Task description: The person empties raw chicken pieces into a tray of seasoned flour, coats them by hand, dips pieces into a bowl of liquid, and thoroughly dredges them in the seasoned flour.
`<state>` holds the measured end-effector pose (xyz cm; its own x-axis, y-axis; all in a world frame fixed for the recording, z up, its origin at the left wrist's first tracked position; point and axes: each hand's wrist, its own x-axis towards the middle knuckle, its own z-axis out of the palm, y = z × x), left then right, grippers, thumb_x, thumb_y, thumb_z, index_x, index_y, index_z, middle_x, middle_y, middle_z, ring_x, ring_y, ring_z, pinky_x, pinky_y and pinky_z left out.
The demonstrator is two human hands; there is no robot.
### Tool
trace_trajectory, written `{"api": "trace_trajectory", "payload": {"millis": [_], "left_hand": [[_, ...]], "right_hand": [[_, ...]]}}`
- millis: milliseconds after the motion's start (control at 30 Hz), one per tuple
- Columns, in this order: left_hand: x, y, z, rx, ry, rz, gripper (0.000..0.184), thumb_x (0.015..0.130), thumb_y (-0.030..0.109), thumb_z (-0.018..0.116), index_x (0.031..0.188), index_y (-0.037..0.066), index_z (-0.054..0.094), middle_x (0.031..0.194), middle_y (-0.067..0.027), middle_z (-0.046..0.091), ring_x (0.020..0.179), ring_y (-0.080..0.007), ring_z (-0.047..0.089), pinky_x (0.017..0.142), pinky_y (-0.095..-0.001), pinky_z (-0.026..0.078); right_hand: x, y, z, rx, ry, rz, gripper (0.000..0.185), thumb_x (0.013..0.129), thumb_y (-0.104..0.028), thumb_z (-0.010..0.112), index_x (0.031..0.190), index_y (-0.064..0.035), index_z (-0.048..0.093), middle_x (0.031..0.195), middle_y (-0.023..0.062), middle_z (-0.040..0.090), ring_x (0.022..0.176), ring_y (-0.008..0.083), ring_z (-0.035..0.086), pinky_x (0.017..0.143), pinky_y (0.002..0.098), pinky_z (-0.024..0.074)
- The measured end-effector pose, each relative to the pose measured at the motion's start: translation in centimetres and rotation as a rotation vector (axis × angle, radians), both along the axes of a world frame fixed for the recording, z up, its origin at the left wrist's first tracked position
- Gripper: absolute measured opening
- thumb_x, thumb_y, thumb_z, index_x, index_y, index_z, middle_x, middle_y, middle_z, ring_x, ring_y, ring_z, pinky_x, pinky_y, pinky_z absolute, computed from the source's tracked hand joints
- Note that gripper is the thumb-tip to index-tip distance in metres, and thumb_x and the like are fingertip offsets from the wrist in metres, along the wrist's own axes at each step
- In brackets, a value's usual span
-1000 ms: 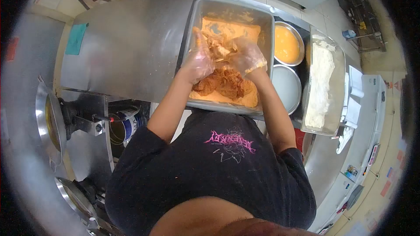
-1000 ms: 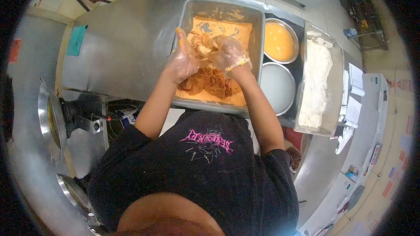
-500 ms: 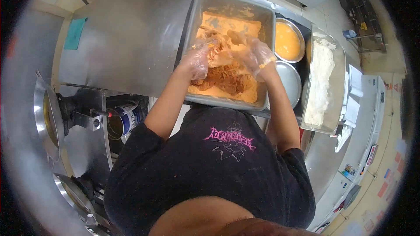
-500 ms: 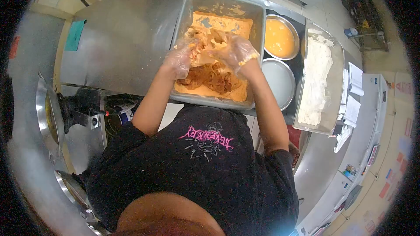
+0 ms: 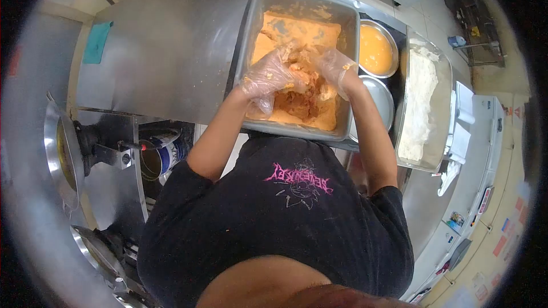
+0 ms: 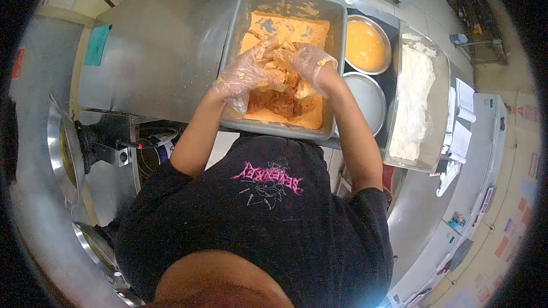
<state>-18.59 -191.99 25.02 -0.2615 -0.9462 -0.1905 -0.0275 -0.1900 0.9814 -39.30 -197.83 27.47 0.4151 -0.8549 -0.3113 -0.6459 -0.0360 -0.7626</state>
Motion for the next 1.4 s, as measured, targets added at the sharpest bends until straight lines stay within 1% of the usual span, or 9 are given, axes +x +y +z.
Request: {"api": "trace_trajectory", "payload": {"millis": [100,267,467,633,800,900,1000,1300,1400], "left_hand": [[-0.6,0.8,0.4,-0.060,0.072,-0.027,0.099,0.075,0.004,0.088,0.158,0.004,0.034,0.149,-0.0122,0.053,0.135,-0.0241,0.053,0.110,-0.0348,0.048],[0.5,1.4,0.6,-0.151,0.061,-0.006,0.087,0.081,0.002,0.083,0.155,0.004,0.037,0.146,-0.0118,0.055,0.128,-0.0240,0.059,0.101,-0.0342,0.054],[1.1,0.3,-3.4,0.216,0.258,0.166,0.057,0.095,0.009,0.071,0.146,0.003,0.046,0.143,-0.0145,0.056,0.119,-0.0267,0.063,0.099,-0.0391,0.059],[-2.3,-0.3,-0.6,0.412,0.947,0.408,0.036,0.108,0.015,0.049,0.143,0.003,0.048,0.140,-0.0197,0.055,0.118,-0.0337,0.064,0.098,-0.0456,0.061],[-2.1,-0.8,-1.2,0.308,0.673,0.296,0.041,0.110,0.025,0.043,0.147,0.007,0.047,0.147,-0.0171,0.051,0.130,-0.0317,0.056,0.100,-0.0423,0.057],[-1.9,-1.3,-3.1,0.331,0.496,0.283,0.046,0.110,0.032,0.042,0.150,0.009,0.045,0.152,-0.0150,0.047,0.139,-0.0308,0.048,0.105,-0.0436,0.051],[-1.5,-1.4,-3.5,0.359,0.505,0.270,0.050,0.109,0.036,0.043,0.152,0.010,0.044,0.155,-0.0137,0.044,0.140,-0.0306,0.046,0.110,-0.0459,0.045],[0.4,-0.2,-3.9,0.386,0.547,0.360,0.040,0.108,0.027,0.049,0.145,0.014,0.053,0.146,-0.0102,0.051,0.123,-0.0273,0.057,0.096,-0.0414,0.053],[0.7,-0.5,-4.4,0.388,0.507,0.423,0.040,0.109,0.034,0.048,0.144,0.017,0.055,0.139,-0.0094,0.056,0.118,-0.0234,0.059,0.091,-0.0390,0.055]], "right_hand": [[-1.1,0.0,-1.1,-0.061,-0.112,-0.024,0.034,0.096,-0.030,0.063,0.105,0.0013,0.069,0.081,0.0158,0.070,0.074,0.0264,0.064,0.072,0.0397,0.0511],[-4.7,-1.0,-2.7,-0.219,-0.357,-0.052,0.043,0.097,-0.034,0.067,0.121,0.0015,0.066,0.110,0.0139,0.071,0.090,0.0211,0.066,0.079,0.0380,0.0536],[-6.5,-2.3,-0.1,-0.120,-0.379,0.104,0.054,0.092,-0.030,0.075,0.135,-0.0008,0.061,0.116,0.0127,0.069,0.101,0.0187,0.066,0.090,0.0345,0.0538],[-4.7,-0.6,3.4,-0.365,-0.174,0.174,0.044,0.093,-0.020,0.075,0.129,0.0024,0.062,0.110,0.0106,0.073,0.097,0.0166,0.069,0.086,0.0323,0.0564],[-2.0,0.5,8.1,-0.583,0.042,0.073,0.031,0.090,-0.020,0.072,0.116,-0.0036,0.071,0.106,0.0161,0.074,0.098,0.0309,0.069,0.084,0.0409,0.0551],[-1.4,-1.7,8.5,-0.231,0.146,-0.064,0.027,0.090,-0.020,0.070,0.112,-0.0045,0.071,0.106,0.0187,0.072,0.100,0.0331,0.068,0.086,0.0409,0.0546],[-2.4,-4.9,5.0,-0.487,0.611,0.274,0.026,0.092,-0.026,0.067,0.109,-0.0055,0.071,0.102,0.0198,0.073,0.096,0.0337,0.069,0.083,0.0426,0.0550],[-10.3,-11.7,4.1,-0.372,0.020,-0.321,0.037,0.098,-0.038,0.061,0.104,-0.0036,0.075,0.091,0.0164,0.076,0.080,0.0300,0.071,0.076,0.0394,0.0559],[-13.6,-14.1,3.5,-0.412,0.255,-0.201,0.021,0.087,-0.024,0.068,0.101,-0.0080,0.067,0.094,0.0095,0.070,0.088,0.0226,0.067,0.078,0.0324,0.0535]]}}
